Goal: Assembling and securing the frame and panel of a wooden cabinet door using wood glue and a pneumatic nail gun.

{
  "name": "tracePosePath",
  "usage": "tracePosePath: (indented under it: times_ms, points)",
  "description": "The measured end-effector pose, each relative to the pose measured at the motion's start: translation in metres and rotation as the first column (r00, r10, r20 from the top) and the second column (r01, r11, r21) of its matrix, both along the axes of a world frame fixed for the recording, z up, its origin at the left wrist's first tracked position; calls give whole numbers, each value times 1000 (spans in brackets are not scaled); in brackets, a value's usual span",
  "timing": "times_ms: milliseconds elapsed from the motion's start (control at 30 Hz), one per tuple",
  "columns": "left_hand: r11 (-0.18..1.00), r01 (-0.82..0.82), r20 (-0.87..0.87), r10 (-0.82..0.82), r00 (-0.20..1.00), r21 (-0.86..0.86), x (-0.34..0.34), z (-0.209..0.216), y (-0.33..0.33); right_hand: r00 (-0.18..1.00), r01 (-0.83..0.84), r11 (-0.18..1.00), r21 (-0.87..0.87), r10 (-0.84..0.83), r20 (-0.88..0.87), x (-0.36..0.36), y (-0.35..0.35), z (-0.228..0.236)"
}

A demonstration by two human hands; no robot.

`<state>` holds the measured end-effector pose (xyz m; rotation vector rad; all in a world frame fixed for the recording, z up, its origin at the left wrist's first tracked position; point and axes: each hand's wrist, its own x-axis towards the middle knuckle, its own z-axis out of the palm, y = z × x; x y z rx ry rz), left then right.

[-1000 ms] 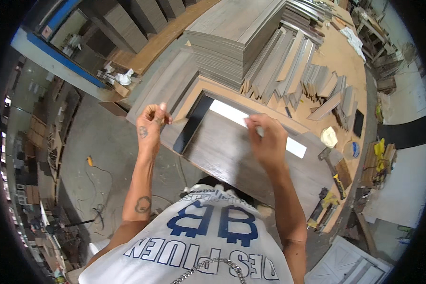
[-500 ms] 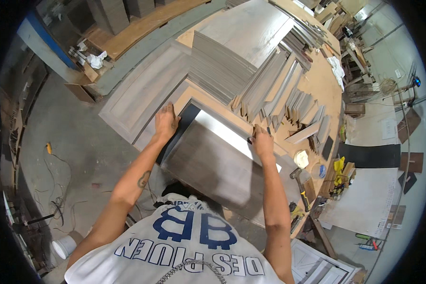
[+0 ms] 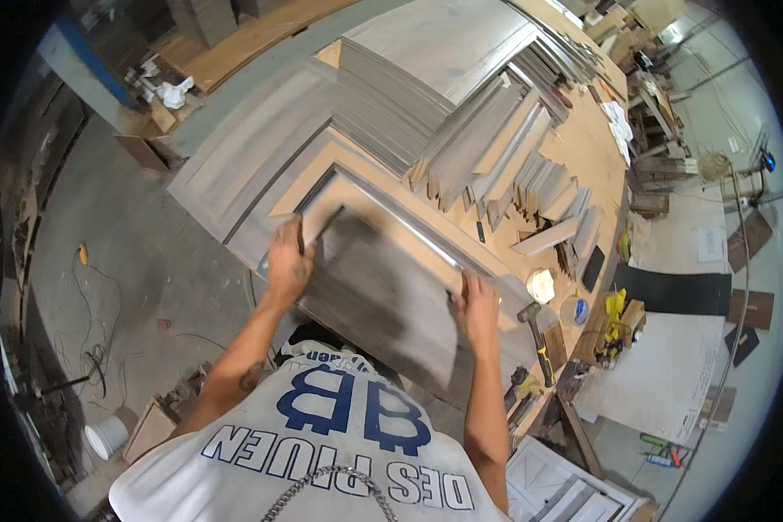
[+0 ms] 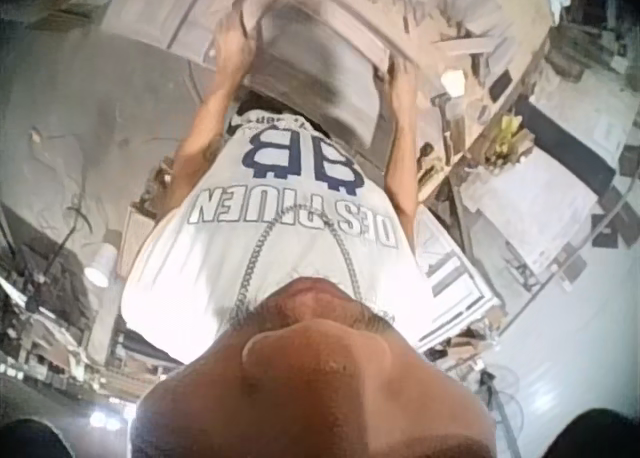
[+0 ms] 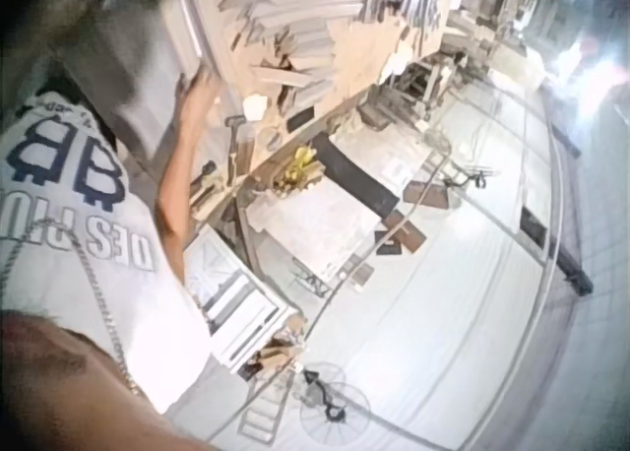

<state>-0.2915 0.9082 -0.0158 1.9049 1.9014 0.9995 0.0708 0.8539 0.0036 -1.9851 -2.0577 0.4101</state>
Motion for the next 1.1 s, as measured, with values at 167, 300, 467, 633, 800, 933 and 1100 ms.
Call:
tracePosePath:
  times_ms: [167, 300, 467, 633, 800, 933, 1100]
  points:
    - [997, 60, -25, -61, 998, -53, 17, -47, -53, 1000, -8, 999, -48, 9, 9, 20, -53, -35]
    - [1000, 9, -289, -2, 957, 23, 15, -60, -53, 998, -16, 997, 81, 11, 63, 12, -52, -52]
    - [993, 42, -312, -5, 950, 112, 6, -70, -29, 999, -4, 977, 215, -3, 35, 13, -47, -72]
    - [994, 58, -341, -23, 940, 94, 9, -76, -19, 999, 12, 981, 196, -18, 28, 14, -45, -79]
    - [994, 34, -328, 2, 945, 104, 13, -80, -15, 999, 48, 978, 204, -51, 8, 11, -44, -79]
    - [995, 0, -323, 34, 946, 104, 21, -76, -7, 996, 80, 980, 184, -84, 16, 1, -37, -70]
    - [991, 0, -199, 28, 980, 137, 27, -46, 8, 998, 22, 925, 379, -1, -56, -37, 26, -52]
